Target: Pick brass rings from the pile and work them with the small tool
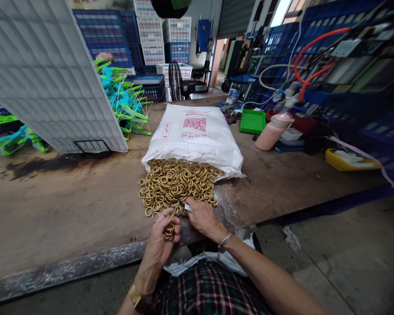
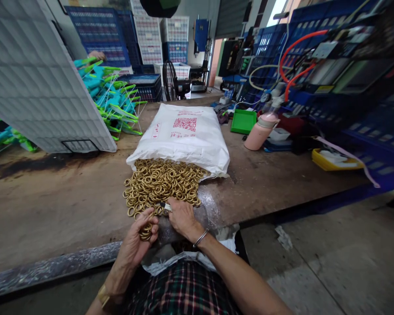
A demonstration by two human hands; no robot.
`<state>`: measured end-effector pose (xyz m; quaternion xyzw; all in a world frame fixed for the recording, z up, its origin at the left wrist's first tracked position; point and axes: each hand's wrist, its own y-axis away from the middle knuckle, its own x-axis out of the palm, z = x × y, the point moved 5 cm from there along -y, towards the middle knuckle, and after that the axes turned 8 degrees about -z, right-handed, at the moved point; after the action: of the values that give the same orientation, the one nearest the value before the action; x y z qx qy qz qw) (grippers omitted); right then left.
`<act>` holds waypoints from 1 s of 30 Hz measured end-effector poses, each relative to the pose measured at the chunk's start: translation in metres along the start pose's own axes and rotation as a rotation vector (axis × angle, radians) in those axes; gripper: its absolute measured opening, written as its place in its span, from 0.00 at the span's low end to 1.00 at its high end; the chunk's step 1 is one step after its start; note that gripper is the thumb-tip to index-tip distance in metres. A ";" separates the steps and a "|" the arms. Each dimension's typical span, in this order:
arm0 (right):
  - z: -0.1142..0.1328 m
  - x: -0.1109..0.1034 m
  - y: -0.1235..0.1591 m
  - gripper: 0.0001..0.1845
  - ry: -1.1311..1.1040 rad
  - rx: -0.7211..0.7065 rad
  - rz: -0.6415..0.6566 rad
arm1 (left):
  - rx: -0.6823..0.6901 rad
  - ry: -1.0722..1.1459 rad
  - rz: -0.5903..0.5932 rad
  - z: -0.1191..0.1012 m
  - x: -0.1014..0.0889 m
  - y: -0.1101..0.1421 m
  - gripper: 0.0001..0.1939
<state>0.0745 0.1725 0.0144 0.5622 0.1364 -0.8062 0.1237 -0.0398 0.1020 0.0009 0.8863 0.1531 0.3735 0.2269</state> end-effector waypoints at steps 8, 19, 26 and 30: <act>-0.013 -0.005 -0.001 0.10 -0.512 0.050 -0.131 | -0.124 0.089 -0.108 0.004 -0.003 -0.004 0.06; 0.016 0.005 0.014 0.15 -1.639 0.433 0.178 | 0.134 -0.092 -0.048 0.008 0.019 -0.007 0.20; 0.010 -0.005 0.010 0.09 -1.149 0.233 0.007 | 0.273 -0.306 -0.200 0.004 0.007 -0.011 0.15; 0.008 -0.023 0.006 0.09 -0.832 0.073 -0.130 | 0.541 -0.612 -0.248 -0.013 0.009 -0.002 0.08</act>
<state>0.0773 0.1655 0.0383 0.1832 0.0811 -0.9749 0.0971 -0.0431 0.1111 0.0134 0.9588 0.2765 0.0096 0.0641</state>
